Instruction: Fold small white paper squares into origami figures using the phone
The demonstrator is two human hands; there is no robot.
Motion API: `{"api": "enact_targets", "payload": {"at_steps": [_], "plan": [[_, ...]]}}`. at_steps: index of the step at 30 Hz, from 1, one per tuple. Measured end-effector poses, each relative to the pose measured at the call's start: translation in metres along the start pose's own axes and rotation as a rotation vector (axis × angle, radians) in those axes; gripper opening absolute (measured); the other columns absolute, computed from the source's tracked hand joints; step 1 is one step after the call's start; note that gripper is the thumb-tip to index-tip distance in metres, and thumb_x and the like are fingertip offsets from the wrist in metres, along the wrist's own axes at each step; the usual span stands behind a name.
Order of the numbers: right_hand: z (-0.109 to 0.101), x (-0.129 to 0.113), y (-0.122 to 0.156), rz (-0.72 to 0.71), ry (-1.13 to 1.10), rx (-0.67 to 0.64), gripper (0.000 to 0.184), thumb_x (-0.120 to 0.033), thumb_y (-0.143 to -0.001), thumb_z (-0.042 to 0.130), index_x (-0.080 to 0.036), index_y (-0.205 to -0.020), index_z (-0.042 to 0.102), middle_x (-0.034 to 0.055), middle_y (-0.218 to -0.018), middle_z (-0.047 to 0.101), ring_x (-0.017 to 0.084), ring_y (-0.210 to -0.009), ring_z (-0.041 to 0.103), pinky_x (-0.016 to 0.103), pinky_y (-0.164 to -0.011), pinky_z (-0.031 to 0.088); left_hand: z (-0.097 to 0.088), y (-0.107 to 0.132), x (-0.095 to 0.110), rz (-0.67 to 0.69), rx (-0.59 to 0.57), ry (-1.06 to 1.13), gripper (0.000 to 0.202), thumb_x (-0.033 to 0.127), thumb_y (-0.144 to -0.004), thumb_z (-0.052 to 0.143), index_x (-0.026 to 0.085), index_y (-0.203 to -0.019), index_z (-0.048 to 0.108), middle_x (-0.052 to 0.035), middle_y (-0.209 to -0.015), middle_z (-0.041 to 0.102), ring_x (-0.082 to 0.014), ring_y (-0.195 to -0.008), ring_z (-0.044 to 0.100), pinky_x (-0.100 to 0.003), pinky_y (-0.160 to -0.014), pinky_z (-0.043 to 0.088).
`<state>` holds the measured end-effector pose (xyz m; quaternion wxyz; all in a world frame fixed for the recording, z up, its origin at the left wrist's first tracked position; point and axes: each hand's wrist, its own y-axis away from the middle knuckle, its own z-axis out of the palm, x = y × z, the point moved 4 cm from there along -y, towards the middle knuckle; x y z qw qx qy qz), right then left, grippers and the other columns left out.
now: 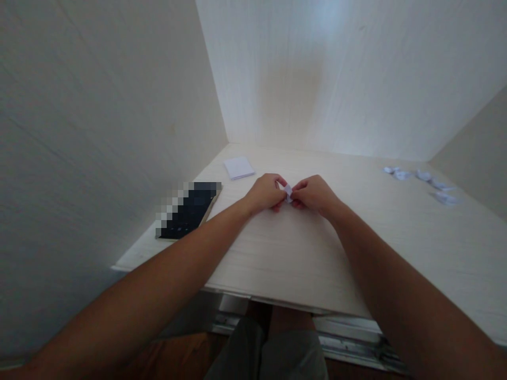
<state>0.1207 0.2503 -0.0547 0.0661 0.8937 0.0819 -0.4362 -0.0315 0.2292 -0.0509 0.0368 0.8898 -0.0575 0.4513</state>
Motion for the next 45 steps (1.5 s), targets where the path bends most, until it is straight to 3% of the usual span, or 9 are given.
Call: {"api": "enact_targets", "payload": {"at_steps": [6, 11, 16, 25, 32, 38, 45], "plan": [[-0.001, -0.012, -0.004, -0.052, 0.196, -0.043, 0.005, -0.016, -0.073, 0.076, -0.011, -0.072, 0.077, 0.0109, -0.06, 0.071, 0.019, -0.061, 0.068, 0.025, -0.057, 0.052, 0.003, -0.001, 0.005, -0.016, -0.008, 0.061, 0.035, 0.004, -0.073, 0.062, 0.012, -0.107, 0.064, 0.0041, -0.059, 0.058, -0.0122, -0.046, 0.057, -0.024, -0.049, 0.05], [-0.003, -0.02, -0.003, -0.067, 0.317, -0.063, 0.013, -0.016, -0.078, 0.07, -0.011, -0.067, 0.074, 0.0142, -0.067, 0.074, 0.02, -0.065, 0.069, 0.026, -0.059, 0.05, 0.002, 0.001, 0.005, -0.081, -0.065, 0.159, 0.02, 0.0, -0.078, 0.058, 0.013, -0.093, 0.062, 0.0025, -0.057, 0.058, -0.0117, -0.047, 0.058, -0.024, -0.05, 0.051], [-0.003, -0.022, -0.003, -0.038, 0.343, -0.056, 0.015, -0.017, -0.08, 0.067, -0.011, -0.068, 0.073, 0.0148, -0.07, 0.075, 0.02, -0.064, 0.068, 0.027, -0.059, 0.05, 0.0, 0.0, 0.002, -0.094, -0.063, 0.166, 0.016, 0.001, -0.083, 0.057, 0.013, -0.093, 0.062, 0.0014, -0.056, 0.061, -0.0114, -0.048, 0.059, -0.024, -0.05, 0.052], [-0.007, -0.032, 0.004, -0.034, 0.418, -0.054, 0.013, -0.019, -0.073, 0.075, -0.01, -0.083, 0.075, 0.0141, -0.078, 0.076, 0.022, -0.075, 0.071, 0.027, -0.064, 0.051, 0.001, -0.005, -0.003, -0.028, 0.005, 0.078, 0.018, 0.016, -0.083, 0.074, 0.011, -0.098, 0.064, 0.0012, -0.055, 0.062, -0.0117, -0.044, 0.061, -0.023, -0.048, 0.052], [-0.004, -0.029, -0.005, -0.035, 0.426, -0.103, 0.011, -0.02, -0.073, 0.076, -0.013, -0.081, 0.075, 0.0119, -0.073, 0.076, 0.022, -0.07, 0.071, 0.027, -0.061, 0.051, -0.001, -0.003, -0.001, -0.02, -0.022, 0.111, 0.018, 0.012, -0.083, 0.074, 0.011, -0.097, 0.064, 0.0033, -0.054, 0.06, -0.0101, -0.043, 0.06, -0.022, -0.047, 0.052], [-0.003, -0.034, -0.007, -0.102, 0.534, -0.075, 0.024, -0.023, -0.069, 0.08, -0.011, -0.089, 0.075, 0.0155, -0.078, 0.076, 0.027, -0.079, 0.072, 0.029, -0.063, 0.051, -0.003, 0.0, 0.005, -0.035, -0.033, 0.122, 0.014, 0.007, -0.083, 0.07, 0.011, -0.095, 0.064, 0.004, -0.053, 0.06, -0.0101, -0.043, 0.059, -0.024, -0.049, 0.052], [-0.003, -0.033, -0.007, -0.082, 0.503, -0.107, 0.026, -0.031, -0.071, 0.081, -0.01, -0.086, 0.075, 0.0116, -0.068, 0.074, 0.023, -0.071, 0.07, 0.028, -0.062, 0.051, -0.003, 0.003, 0.006, -0.052, -0.045, 0.132, 0.012, 0.005, -0.084, 0.068, 0.011, -0.092, 0.063, 0.0043, -0.052, 0.059, -0.01, -0.042, 0.058, -0.024, -0.049, 0.052]]}}
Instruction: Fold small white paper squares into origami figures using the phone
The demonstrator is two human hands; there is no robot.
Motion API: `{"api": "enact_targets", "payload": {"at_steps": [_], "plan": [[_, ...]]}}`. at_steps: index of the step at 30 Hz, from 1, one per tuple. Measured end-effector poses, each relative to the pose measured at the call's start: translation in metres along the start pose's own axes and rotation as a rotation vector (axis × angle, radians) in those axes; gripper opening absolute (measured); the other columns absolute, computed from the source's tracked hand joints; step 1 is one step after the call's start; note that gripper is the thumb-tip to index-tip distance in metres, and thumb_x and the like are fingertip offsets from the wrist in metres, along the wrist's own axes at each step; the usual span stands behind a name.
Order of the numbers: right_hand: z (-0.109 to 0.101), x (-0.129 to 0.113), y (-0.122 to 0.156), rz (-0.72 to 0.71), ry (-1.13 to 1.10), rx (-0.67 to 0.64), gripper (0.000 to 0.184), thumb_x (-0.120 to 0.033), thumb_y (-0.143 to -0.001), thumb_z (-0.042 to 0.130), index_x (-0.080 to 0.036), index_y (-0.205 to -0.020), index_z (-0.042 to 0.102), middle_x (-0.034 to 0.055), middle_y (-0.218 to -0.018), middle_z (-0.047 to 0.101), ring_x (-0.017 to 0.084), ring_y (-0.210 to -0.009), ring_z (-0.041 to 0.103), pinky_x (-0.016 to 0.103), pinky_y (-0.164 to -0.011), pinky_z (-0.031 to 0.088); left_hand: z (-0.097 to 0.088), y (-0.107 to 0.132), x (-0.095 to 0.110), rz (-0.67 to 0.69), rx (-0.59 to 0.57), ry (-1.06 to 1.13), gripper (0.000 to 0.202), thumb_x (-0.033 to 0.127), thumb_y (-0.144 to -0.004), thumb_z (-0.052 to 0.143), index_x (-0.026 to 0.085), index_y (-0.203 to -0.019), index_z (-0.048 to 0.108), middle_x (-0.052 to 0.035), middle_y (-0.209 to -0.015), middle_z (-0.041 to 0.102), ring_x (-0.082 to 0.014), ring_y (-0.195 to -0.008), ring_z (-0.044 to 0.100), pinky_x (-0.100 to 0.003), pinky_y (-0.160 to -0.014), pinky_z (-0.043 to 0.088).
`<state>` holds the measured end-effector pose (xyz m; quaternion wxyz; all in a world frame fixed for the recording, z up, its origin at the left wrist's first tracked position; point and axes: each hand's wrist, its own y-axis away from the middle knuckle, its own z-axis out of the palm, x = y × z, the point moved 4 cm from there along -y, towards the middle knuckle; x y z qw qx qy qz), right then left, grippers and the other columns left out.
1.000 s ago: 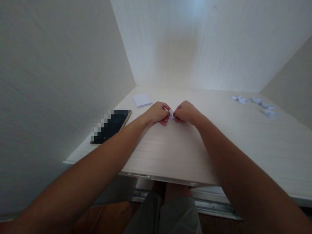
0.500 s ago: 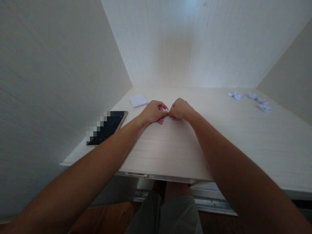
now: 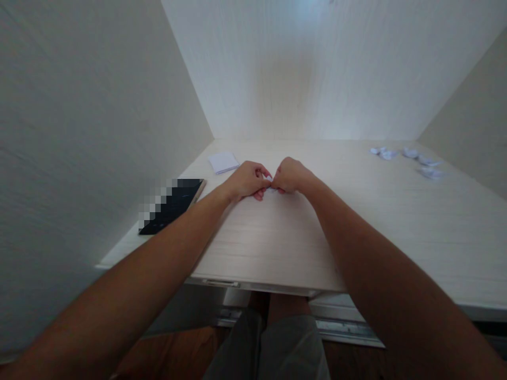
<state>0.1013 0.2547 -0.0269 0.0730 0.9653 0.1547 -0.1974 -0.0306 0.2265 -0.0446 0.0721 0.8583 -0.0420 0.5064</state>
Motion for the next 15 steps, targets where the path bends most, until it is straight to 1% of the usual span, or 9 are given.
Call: {"api": "enact_targets", "payload": {"at_steps": [4, 7, 9, 12, 15], "plan": [[-0.001, -0.001, 0.002, -0.003, 0.006, -0.002, 0.027, -0.027, -0.07, 0.081, -0.009, -0.089, 0.075, 0.0132, -0.071, 0.075, 0.025, -0.072, 0.071, 0.029, -0.061, 0.051, 0.0, -0.002, -0.003, -0.005, 0.003, 0.006, 0.014, 0.007, -0.082, 0.071, 0.012, -0.092, 0.063, 0.0037, -0.052, 0.059, -0.0105, -0.043, 0.059, -0.024, -0.049, 0.052], [-0.003, -0.002, 0.005, -0.042, -0.019, 0.004, 0.018, -0.021, -0.074, 0.077, -0.009, -0.088, 0.076, 0.0154, -0.075, 0.076, 0.026, -0.075, 0.071, 0.03, -0.065, 0.051, -0.001, -0.003, -0.005, -0.024, -0.012, 0.027, 0.016, 0.007, -0.081, 0.072, 0.013, -0.094, 0.064, 0.0025, -0.054, 0.061, -0.0112, -0.046, 0.06, -0.024, -0.051, 0.054], [-0.004, -0.002, 0.007, -0.078, -0.033, 0.007, 0.012, -0.016, -0.077, 0.074, -0.011, -0.087, 0.077, 0.0149, -0.077, 0.076, 0.024, -0.076, 0.071, 0.03, -0.067, 0.051, -0.002, -0.002, -0.006, -0.047, -0.033, 0.074, 0.014, 0.01, -0.083, 0.07, 0.014, -0.095, 0.064, 0.002, -0.057, 0.061, -0.0114, -0.047, 0.061, -0.025, -0.051, 0.055], [-0.004, 0.0, 0.007, -0.131, -0.044, 0.018, 0.012, -0.013, -0.081, 0.07, -0.014, -0.09, 0.078, 0.013, -0.081, 0.078, 0.023, -0.077, 0.071, 0.028, -0.069, 0.05, -0.008, 0.001, -0.007, -0.063, -0.075, 0.11, 0.006, 0.021, -0.089, 0.067, 0.016, -0.092, 0.065, 0.0007, -0.06, 0.061, -0.011, -0.048, 0.06, -0.025, -0.05, 0.054], [-0.006, 0.003, 0.006, -0.197, -0.044, 0.034, 0.015, -0.011, -0.084, 0.069, -0.017, -0.092, 0.079, 0.0122, -0.093, 0.079, 0.021, -0.085, 0.071, 0.027, -0.074, 0.049, -0.015, 0.005, -0.006, 0.004, -0.147, 0.069, 0.016, 0.032, -0.09, 0.069, 0.016, -0.091, 0.067, -0.0043, -0.071, 0.066, -0.0114, -0.056, 0.063, -0.023, -0.051, 0.055]]}}
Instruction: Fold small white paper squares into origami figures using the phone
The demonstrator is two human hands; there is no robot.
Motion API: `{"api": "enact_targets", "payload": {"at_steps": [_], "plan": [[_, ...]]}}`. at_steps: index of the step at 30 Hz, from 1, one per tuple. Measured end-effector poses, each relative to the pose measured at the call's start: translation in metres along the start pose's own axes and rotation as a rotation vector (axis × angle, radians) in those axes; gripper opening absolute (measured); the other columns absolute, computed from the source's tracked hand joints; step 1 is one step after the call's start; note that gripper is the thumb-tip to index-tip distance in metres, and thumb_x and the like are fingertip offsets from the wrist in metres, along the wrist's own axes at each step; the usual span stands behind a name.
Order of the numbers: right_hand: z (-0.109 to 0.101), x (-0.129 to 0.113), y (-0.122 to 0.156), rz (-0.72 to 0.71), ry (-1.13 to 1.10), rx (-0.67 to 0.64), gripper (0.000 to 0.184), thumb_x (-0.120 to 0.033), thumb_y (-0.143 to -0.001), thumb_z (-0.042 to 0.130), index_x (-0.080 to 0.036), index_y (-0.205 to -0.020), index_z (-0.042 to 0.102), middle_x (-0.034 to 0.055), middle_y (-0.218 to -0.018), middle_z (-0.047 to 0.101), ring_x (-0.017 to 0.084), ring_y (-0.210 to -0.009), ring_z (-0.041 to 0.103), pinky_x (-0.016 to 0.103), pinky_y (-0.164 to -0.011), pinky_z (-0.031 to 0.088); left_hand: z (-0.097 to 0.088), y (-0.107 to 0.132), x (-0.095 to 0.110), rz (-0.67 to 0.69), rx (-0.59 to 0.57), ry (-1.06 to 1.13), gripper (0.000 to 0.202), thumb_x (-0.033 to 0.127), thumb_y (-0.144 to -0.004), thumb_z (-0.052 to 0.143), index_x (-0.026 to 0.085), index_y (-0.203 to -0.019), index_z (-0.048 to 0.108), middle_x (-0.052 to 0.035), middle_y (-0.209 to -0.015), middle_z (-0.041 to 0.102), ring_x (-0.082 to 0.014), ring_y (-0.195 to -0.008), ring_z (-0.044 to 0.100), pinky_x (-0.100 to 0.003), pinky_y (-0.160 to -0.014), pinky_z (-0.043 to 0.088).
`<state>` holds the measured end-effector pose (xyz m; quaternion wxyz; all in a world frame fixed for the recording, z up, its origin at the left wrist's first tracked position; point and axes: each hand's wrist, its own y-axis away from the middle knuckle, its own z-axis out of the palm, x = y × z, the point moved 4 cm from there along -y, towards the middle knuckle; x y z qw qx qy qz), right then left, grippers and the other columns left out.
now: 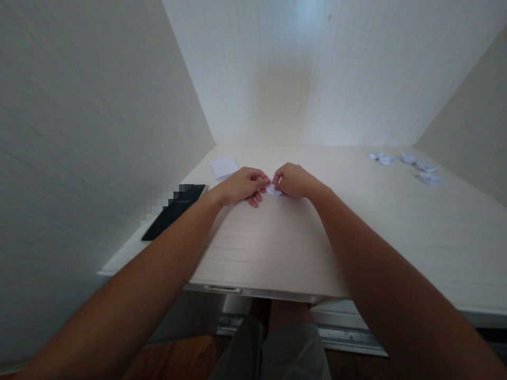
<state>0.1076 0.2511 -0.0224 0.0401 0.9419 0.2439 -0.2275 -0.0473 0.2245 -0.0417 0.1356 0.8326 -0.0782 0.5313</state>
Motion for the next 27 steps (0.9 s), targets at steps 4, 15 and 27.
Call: {"api": "enact_targets", "payload": {"at_steps": [4, 15, 27], "plan": [[-0.001, 0.002, 0.001, -0.086, -0.028, 0.003, 0.019, -0.009, -0.083, 0.068, -0.017, -0.097, 0.079, 0.011, -0.097, 0.079, 0.018, -0.085, 0.07, 0.024, -0.074, 0.048, -0.006, 0.005, 0.001, 0.095, -0.053, -0.077, 0.019, 0.033, -0.086, 0.073, 0.016, -0.096, 0.071, -0.0084, -0.084, 0.07, -0.0144, -0.066, 0.067, -0.024, -0.052, 0.057], [-0.006, 0.018, 0.0, -0.127, -0.32, 0.051, 0.02, -0.024, -0.092, 0.061, -0.011, -0.092, 0.077, 0.0065, -0.079, 0.074, 0.012, -0.065, 0.062, 0.022, -0.061, 0.044, -0.004, 0.015, 0.009, 0.119, -0.097, -0.131, 0.021, 0.031, -0.086, 0.071, 0.018, -0.103, 0.068, -0.0067, -0.08, 0.069, -0.0148, -0.066, 0.067, -0.022, -0.052, 0.056], [-0.012, 0.021, 0.018, -0.138, -0.198, -0.148, 0.02, -0.027, -0.07, 0.083, -0.019, -0.088, 0.081, 0.0026, -0.08, 0.078, 0.017, -0.074, 0.069, 0.024, -0.064, 0.047, 0.003, 0.014, 0.024, 0.342, -0.009, -0.531, 0.022, 0.033, -0.085, 0.07, 0.019, -0.099, 0.079, -0.0079, -0.093, 0.072, -0.0105, -0.059, 0.062, -0.021, -0.052, 0.046]]}}
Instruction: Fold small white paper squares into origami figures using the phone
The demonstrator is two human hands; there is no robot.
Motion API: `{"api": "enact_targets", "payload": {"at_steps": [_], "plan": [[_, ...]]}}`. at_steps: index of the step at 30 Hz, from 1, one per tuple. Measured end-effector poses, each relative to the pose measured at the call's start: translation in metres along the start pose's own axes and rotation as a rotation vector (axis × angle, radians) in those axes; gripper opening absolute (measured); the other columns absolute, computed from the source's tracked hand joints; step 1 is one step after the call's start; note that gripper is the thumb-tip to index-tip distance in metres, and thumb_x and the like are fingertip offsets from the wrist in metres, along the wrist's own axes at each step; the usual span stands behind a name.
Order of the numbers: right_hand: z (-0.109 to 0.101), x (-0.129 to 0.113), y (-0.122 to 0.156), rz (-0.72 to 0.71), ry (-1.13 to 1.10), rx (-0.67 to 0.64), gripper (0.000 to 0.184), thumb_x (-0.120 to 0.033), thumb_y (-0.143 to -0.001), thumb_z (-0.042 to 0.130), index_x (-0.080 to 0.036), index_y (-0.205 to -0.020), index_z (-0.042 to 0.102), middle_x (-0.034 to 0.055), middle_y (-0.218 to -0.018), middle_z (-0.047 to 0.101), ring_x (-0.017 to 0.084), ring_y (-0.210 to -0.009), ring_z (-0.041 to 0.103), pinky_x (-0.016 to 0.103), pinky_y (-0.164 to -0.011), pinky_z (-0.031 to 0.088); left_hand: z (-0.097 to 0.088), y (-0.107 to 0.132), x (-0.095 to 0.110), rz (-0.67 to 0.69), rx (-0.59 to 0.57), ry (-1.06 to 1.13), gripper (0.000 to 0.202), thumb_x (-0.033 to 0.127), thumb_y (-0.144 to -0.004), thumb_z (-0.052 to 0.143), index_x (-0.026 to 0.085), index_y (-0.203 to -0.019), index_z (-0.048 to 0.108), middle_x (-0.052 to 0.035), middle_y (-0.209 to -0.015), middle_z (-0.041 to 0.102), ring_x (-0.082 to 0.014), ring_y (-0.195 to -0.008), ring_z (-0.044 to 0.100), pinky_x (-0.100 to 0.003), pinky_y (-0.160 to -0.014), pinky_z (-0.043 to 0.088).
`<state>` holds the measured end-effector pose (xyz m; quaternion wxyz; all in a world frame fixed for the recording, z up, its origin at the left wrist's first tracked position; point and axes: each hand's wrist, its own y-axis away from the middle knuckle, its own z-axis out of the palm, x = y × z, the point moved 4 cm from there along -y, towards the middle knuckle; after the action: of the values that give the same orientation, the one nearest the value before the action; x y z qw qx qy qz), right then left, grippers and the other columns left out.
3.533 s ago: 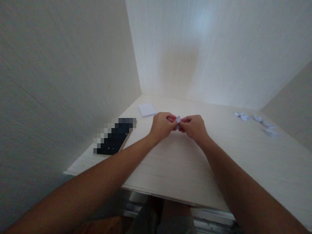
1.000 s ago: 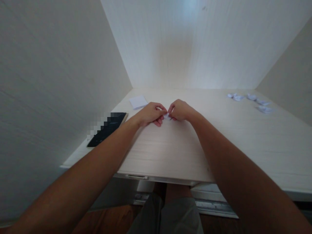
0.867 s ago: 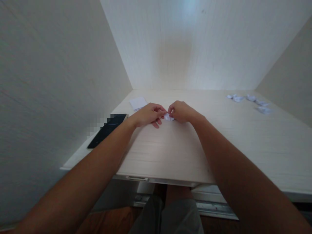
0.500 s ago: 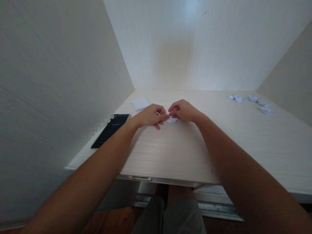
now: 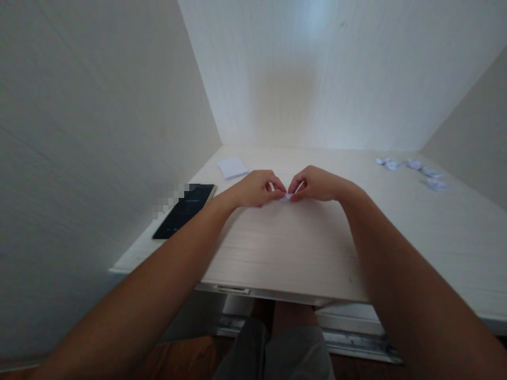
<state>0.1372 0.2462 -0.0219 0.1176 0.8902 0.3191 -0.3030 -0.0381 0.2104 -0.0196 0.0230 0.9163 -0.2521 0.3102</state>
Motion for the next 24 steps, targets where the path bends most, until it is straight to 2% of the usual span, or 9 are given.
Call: {"api": "enact_targets", "payload": {"at_steps": [4, 8, 12, 18, 21, 24], "plan": [[0.0, 0.001, -0.003, -0.006, 0.029, 0.082, 0.015, -0.023, -0.071, 0.081, -0.019, -0.086, 0.081, 0.0019, -0.077, 0.077, 0.016, -0.073, 0.069, 0.024, -0.065, 0.047, 0.003, -0.007, 0.002, 0.08, 0.036, -0.135, 0.018, 0.027, -0.082, 0.07, 0.021, -0.093, 0.082, -0.0062, -0.087, 0.074, -0.014, -0.072, 0.064, -0.022, -0.064, 0.046], [0.002, -0.002, -0.004, -0.04, 0.061, 0.141, 0.011, -0.021, -0.072, 0.081, -0.018, -0.083, 0.08, 0.0016, -0.075, 0.076, 0.015, -0.07, 0.068, 0.023, -0.064, 0.046, 0.004, -0.009, 0.003, 0.043, 0.081, -0.187, 0.017, 0.026, -0.083, 0.067, 0.019, -0.088, 0.083, -0.0059, -0.081, 0.074, -0.0128, -0.063, 0.061, -0.023, -0.06, 0.043], [0.009, -0.007, -0.003, -0.105, 0.119, 0.192, 0.009, -0.019, -0.074, 0.081, -0.02, -0.083, 0.081, 0.0021, -0.076, 0.076, 0.015, -0.069, 0.068, 0.024, -0.067, 0.048, 0.003, -0.008, -0.001, -0.051, 0.118, -0.101, 0.022, 0.03, -0.086, 0.066, 0.015, -0.087, 0.082, -0.0068, -0.077, 0.074, -0.0098, -0.051, 0.059, -0.022, -0.054, 0.043], [0.021, -0.015, 0.002, -0.242, 0.195, 0.316, 0.008, -0.015, -0.08, 0.078, -0.021, -0.084, 0.082, 0.0079, -0.099, 0.073, 0.018, -0.084, 0.067, 0.03, -0.08, 0.05, 0.005, -0.009, -0.012, -0.145, 0.143, -0.029, 0.022, 0.028, -0.085, 0.065, 0.014, -0.083, 0.082, -0.0056, -0.064, 0.071, -0.0124, -0.049, 0.061, -0.023, -0.052, 0.042], [0.025, -0.015, 0.002, -0.239, 0.257, 0.328, 0.01, -0.016, -0.083, 0.076, -0.022, -0.089, 0.082, 0.0084, -0.105, 0.07, 0.019, -0.089, 0.065, 0.032, -0.086, 0.049, 0.003, -0.011, -0.013, -0.131, 0.168, -0.08, 0.021, 0.027, -0.084, 0.065, 0.014, -0.081, 0.082, -0.0058, -0.061, 0.071, -0.0135, -0.053, 0.061, -0.024, -0.053, 0.04], [0.03, -0.013, 0.0, -0.21, 0.319, 0.326, 0.013, -0.018, -0.089, 0.07, -0.022, -0.094, 0.081, 0.0085, -0.109, 0.068, 0.018, -0.087, 0.063, 0.032, -0.086, 0.047, 0.001, -0.013, -0.013, -0.129, 0.201, -0.133, 0.021, 0.026, -0.084, 0.066, 0.013, -0.08, 0.082, -0.0078, -0.067, 0.074, -0.0142, -0.058, 0.061, -0.025, -0.055, 0.038]]}}
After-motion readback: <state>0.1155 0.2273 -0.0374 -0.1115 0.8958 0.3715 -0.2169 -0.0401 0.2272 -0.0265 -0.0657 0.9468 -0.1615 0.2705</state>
